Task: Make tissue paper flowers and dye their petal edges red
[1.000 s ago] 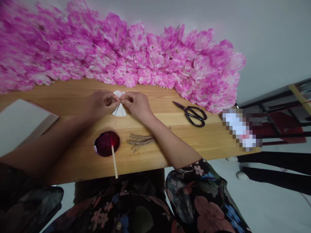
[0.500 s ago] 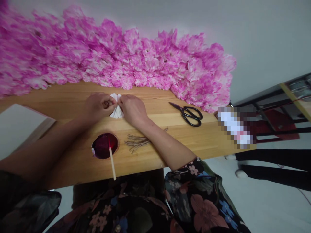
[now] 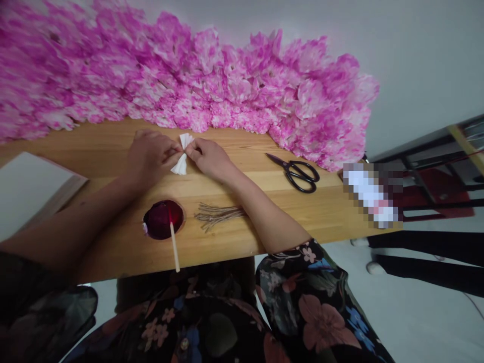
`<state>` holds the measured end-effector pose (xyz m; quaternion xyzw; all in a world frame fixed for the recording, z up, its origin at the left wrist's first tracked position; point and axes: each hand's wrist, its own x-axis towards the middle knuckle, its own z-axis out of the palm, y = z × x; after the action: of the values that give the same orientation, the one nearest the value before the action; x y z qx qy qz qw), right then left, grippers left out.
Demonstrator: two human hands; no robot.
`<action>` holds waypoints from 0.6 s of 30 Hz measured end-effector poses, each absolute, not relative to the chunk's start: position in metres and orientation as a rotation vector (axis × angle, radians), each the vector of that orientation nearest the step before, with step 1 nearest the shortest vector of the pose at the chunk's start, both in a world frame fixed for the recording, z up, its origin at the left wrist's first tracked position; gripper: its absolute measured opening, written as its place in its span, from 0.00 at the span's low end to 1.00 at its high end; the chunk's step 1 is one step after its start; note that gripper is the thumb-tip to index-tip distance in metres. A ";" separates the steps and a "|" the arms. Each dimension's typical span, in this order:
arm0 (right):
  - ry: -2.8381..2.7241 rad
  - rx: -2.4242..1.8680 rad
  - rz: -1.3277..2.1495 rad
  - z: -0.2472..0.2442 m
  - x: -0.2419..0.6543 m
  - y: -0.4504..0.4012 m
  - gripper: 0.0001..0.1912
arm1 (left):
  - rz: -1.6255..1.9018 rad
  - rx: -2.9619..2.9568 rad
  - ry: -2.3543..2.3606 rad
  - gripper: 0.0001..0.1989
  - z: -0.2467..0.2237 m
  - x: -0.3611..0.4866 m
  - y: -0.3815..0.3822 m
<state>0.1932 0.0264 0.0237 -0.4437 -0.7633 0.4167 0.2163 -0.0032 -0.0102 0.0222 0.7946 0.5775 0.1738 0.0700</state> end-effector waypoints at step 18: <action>-2.080 -1.196 1.119 0.017 0.194 0.030 0.15 | 0.560 2.293 1.708 0.11 0.019 -0.008 -0.009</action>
<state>0.1944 0.0298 0.0170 -0.4381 -0.7617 0.4098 0.2448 -0.0081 -0.0087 0.0190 0.7819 0.5824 0.1911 0.1135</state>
